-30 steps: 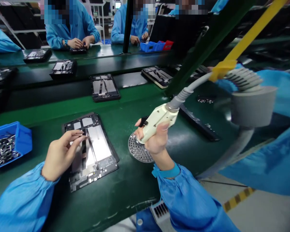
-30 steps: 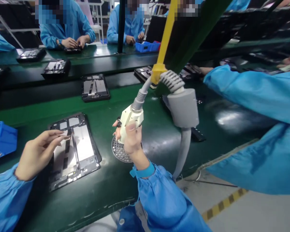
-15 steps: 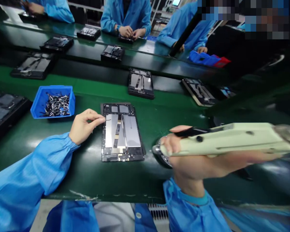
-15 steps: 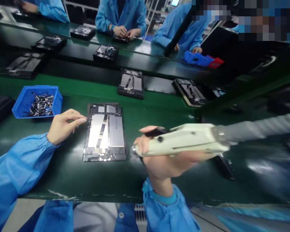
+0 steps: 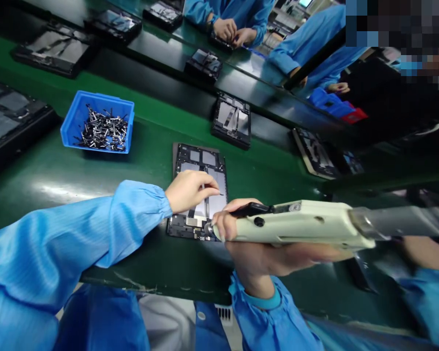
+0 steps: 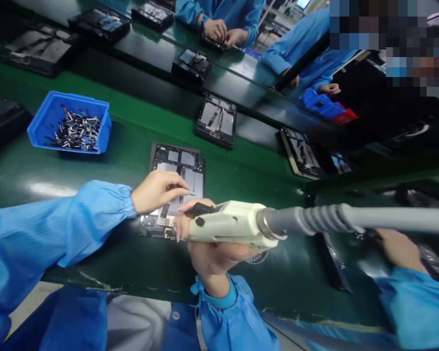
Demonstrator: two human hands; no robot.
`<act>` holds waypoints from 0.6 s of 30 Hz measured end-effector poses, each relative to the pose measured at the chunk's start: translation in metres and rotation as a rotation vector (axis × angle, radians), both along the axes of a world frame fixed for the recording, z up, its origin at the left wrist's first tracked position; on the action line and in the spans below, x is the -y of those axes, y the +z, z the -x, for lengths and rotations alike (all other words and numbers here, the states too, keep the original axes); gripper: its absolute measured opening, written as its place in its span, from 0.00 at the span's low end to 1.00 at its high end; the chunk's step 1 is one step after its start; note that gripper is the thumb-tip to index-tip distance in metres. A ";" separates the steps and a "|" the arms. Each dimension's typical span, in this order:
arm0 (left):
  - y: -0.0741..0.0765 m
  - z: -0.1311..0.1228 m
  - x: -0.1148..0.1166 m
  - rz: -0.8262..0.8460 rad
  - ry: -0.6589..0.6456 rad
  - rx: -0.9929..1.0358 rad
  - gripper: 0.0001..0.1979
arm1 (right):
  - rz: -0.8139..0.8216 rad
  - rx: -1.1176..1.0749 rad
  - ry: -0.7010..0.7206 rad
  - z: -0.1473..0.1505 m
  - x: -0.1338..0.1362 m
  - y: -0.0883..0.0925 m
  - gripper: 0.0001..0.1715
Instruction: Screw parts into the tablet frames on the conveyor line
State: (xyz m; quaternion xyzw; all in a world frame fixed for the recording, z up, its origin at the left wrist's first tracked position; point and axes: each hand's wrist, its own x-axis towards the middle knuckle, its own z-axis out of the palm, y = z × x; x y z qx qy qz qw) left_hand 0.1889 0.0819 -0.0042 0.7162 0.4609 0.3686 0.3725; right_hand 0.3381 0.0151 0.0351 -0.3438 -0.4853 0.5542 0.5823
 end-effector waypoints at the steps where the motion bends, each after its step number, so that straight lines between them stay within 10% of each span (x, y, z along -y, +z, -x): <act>1: -0.003 -0.005 -0.001 0.010 -0.016 -0.021 0.05 | 0.010 0.007 0.000 0.000 0.001 0.000 0.47; 10: -0.001 -0.009 0.001 0.096 -0.041 -0.101 0.09 | -0.049 0.011 0.030 0.000 0.005 0.004 0.45; 18: 0.000 -0.005 0.000 0.077 -0.111 -0.051 0.10 | -0.067 -0.007 -0.278 -0.088 -0.007 0.023 0.30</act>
